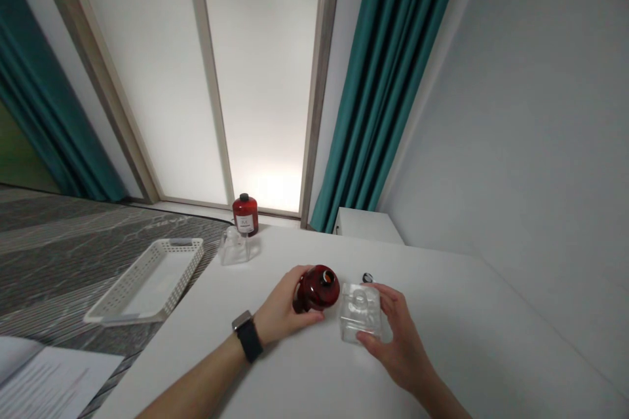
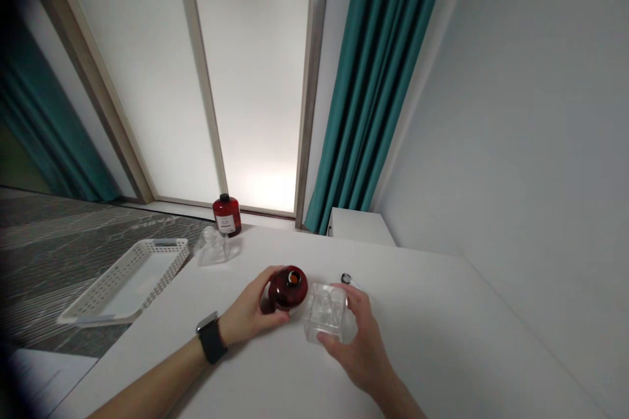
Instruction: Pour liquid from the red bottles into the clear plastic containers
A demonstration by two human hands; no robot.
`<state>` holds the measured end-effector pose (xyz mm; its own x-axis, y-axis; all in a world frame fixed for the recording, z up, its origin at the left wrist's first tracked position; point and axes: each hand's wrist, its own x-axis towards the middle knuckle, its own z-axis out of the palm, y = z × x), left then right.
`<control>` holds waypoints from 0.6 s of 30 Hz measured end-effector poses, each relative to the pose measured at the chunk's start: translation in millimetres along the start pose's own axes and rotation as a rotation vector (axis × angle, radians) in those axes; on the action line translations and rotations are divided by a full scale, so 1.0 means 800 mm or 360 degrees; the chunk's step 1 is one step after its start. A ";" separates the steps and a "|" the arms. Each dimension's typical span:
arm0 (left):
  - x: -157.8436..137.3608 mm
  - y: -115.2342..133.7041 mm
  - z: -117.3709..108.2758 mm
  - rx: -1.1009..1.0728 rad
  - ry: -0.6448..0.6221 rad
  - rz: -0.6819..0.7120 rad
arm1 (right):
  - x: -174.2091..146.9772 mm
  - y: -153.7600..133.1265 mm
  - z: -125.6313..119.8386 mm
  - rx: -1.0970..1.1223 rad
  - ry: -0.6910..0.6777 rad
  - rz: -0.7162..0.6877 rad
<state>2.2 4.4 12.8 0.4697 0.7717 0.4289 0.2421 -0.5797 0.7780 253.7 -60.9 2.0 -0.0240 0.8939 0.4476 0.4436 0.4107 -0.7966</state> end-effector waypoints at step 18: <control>0.004 0.023 -0.018 0.0840 -0.0069 0.0355 | 0.011 -0.015 -0.020 -0.0287 -0.0147 -0.0051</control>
<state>-4.3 0.2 34.8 0.5895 0.6109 0.5285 0.5190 -0.7878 0.3317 262.2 -61.1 22.0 -0.1191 0.8968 0.4261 0.5943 0.4081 -0.6930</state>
